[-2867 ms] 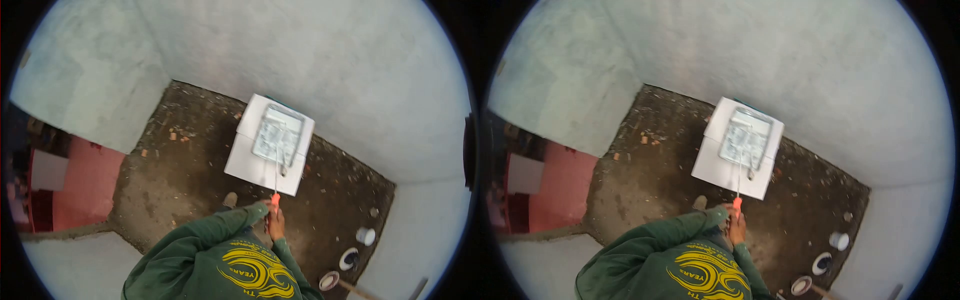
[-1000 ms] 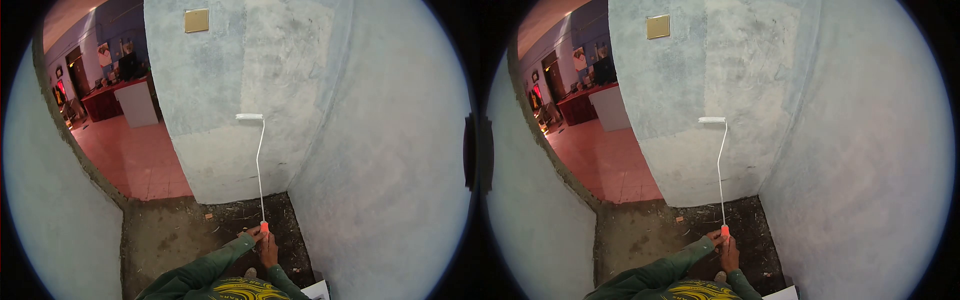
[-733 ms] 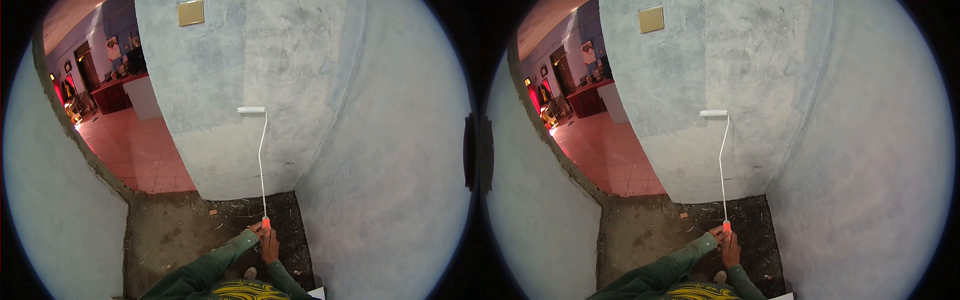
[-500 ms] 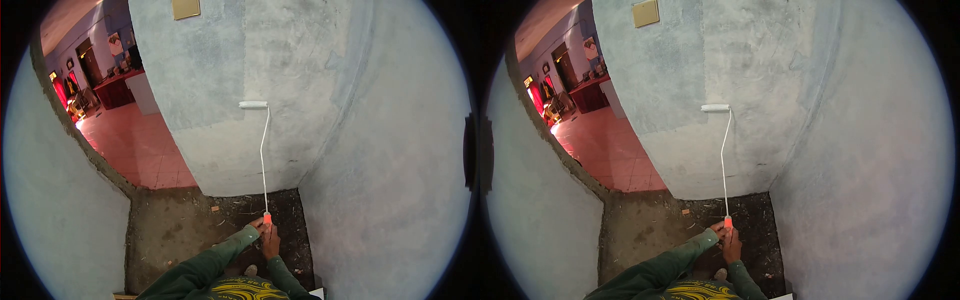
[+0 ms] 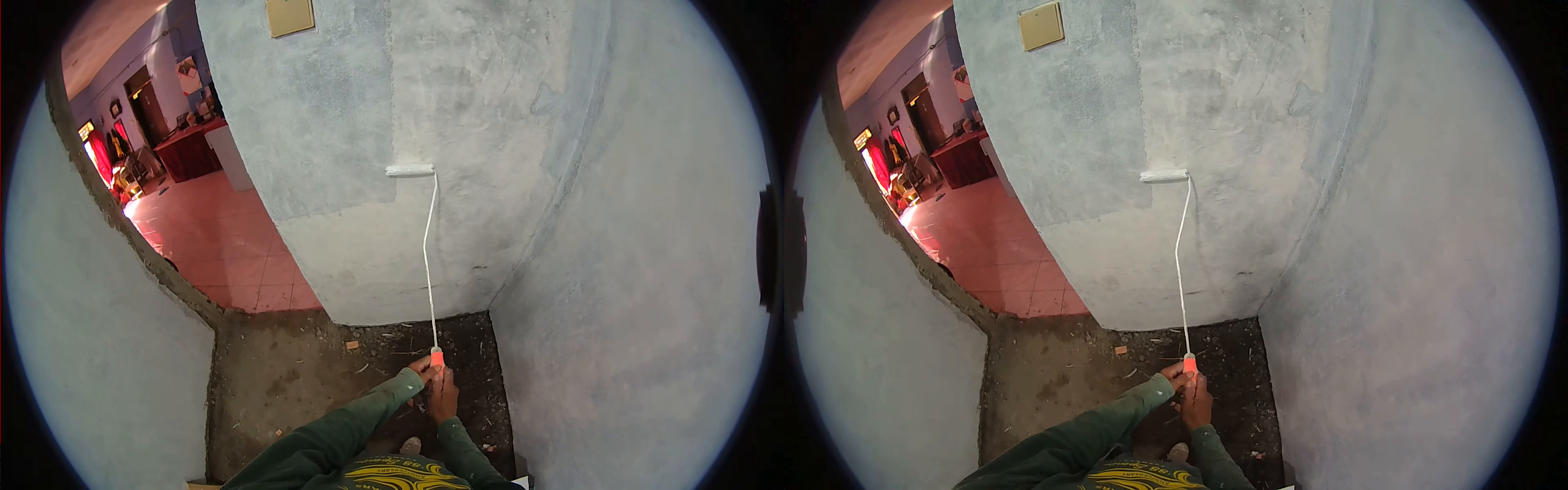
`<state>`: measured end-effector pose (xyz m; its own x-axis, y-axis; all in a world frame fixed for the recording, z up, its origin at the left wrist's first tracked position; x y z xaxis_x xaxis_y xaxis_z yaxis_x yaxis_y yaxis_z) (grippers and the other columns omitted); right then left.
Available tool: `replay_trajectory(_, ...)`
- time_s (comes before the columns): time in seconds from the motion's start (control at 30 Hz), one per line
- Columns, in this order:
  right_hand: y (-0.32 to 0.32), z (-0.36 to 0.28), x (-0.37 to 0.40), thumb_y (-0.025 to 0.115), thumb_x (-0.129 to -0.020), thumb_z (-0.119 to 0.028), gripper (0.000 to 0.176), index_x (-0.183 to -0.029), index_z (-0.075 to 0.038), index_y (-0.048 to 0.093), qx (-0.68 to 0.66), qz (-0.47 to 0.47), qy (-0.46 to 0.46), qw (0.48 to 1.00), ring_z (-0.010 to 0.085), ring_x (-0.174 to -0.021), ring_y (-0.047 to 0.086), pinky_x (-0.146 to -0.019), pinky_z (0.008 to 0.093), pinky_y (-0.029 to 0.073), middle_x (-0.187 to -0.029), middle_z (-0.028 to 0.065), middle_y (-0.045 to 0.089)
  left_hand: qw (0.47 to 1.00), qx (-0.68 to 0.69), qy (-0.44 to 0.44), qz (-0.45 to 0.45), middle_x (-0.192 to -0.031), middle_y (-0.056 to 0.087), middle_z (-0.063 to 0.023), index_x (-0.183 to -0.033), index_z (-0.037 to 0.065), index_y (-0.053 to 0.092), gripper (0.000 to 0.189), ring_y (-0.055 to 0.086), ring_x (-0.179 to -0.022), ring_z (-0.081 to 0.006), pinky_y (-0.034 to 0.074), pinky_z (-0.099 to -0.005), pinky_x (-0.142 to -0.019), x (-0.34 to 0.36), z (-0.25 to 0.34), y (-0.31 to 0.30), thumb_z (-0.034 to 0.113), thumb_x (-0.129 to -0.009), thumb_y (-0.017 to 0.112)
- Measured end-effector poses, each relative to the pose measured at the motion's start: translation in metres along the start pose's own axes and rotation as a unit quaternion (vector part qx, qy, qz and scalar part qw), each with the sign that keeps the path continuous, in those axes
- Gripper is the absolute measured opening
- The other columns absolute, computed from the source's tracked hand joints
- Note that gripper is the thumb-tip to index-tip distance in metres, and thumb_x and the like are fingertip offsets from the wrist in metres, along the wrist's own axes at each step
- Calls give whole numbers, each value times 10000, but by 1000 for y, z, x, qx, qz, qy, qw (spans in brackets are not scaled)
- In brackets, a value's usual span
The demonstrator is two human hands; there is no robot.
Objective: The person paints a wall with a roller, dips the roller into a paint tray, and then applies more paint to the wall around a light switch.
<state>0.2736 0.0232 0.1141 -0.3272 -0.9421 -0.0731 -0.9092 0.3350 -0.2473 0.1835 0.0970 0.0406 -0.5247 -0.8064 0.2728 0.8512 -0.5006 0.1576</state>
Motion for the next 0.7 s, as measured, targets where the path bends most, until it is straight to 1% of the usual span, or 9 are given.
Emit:
replay_trajectory(0.13, -3, 9, -6, 415, -921, -266, 274, -1000, -6, 453, -2, -17, 24, 1000, 155, -595, 517, -538, 304, 415, -680, 103, 530, 1000, -24, -16, 5, -850, 552, 2, -1120, 97, 520, 289, 502, -737, -94, 448, -269, -667, -10, -7, 0, 293, -908, 512)
replay_trajectory(0.2, -2, 18, -10, 407, -915, -267, 330, -1124, -13, 434, 28, -31, 25, 999, 262, -628, 610, -551, 360, 451, -724, 161, 584, 1000, -7, -9, 1, -848, 551, 1, -1119, 94, 520, 288, 502, -738, -94, 446, -267, -665, -13, -6, 0, 289, -907, 514)
replay_trajectory(0.33, 0, 15, -18, 401, -917, -261, 322, -1115, -9, 434, 30, -15, -27, 999, 280, -631, 609, -545, 363, 447, -719, 171, 579, 999, 31, 32, -9, -831, 546, -2, -1113, 87, 520, 283, 498, -729, -90, 438, -258, -649, -17, 10, -1, 279, -905, 518)
replay_trajectory(0.4, -3, -10, -24, 413, -928, -241, 247, -1016, -13, 454, -18, 0, -62, 998, 135, -555, 485, -500, 300, 390, -646, 65, 508, 998, 40, 51, -3, -809, 538, 3, -1071, 81, 527, 253, 491, -699, -79, 424, -244, -605, -19, 22, 0, 274, -907, 520)
replay_trajectory(0.43, -3, -13, -29, 413, -928, -241, 247, -1016, -13, 454, -17, 1, -64, 998, 135, -555, 485, -500, 300, 390, -646, 65, 508, 996, 49, 69, 4, -787, 531, 8, -1029, 76, 534, 228, 484, -669, -68, 411, -230, -561, -21, 31, 0, 269, -908, 522)
replay_trajectory(0.47, -2, -14, -34, 408, -930, -231, 238, -1020, -15, 453, -19, 5, -67, 998, 140, -542, 483, -493, 302, 387, -639, 61, 507, 996, 49, 71, 3, -787, 531, 8, -1029, 76, 534, 228, 484, -669, -68, 411, -230, -561, -23, 40, -1, 269, -908, 522)
replay_trajectory(0.53, 1, -15, -42, 403, -932, -221, 229, -1024, -17, 452, -20, 8, -72, 997, 144, -529, 480, -486, 304, 385, -632, 58, 506, 992, 4, 123, -13, -764, 517, 15, -1011, 81, 536, 229, 451, -638, -54, 377, -221, -536, -23, 61, -3, 285, -914, 503)
replay_trajectory(0.63, 1, -20, -50, 395, -931, -203, 222, -1036, -14, 448, 12, 19, -87, 996, 197, -515, 509, -484, 325, 393, -630, 84, 521, 991, 14, 135, -9, -758, 509, 23, -1008, 82, 534, 241, 431, -629, -48, 354, -218, -524, -28, 72, -5, 301, -914, 496)
replay_trajectory(0.7, -1, -30, -48, 394, -923, -224, 297, -1123, -7, 424, 36, -5, -68, 997, 385, -683, 599, -562, 416, 449, -747, 206, 583, 992, 11, 124, -2, -773, 525, 15, -1021, 80, 536, 247, 461, -653, -63, 389, -232, -557, -32, 65, -6, 297, -908, 505)
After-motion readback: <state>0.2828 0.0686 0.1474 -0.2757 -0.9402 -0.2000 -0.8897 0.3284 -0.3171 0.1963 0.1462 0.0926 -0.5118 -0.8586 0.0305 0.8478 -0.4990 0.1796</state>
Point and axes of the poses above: each hand's wrist, its own x-axis away from the middle knuckle, its own y-axis out of the palm, z = x × y, the point moved 3 cm from there along -x, towards the middle knuckle
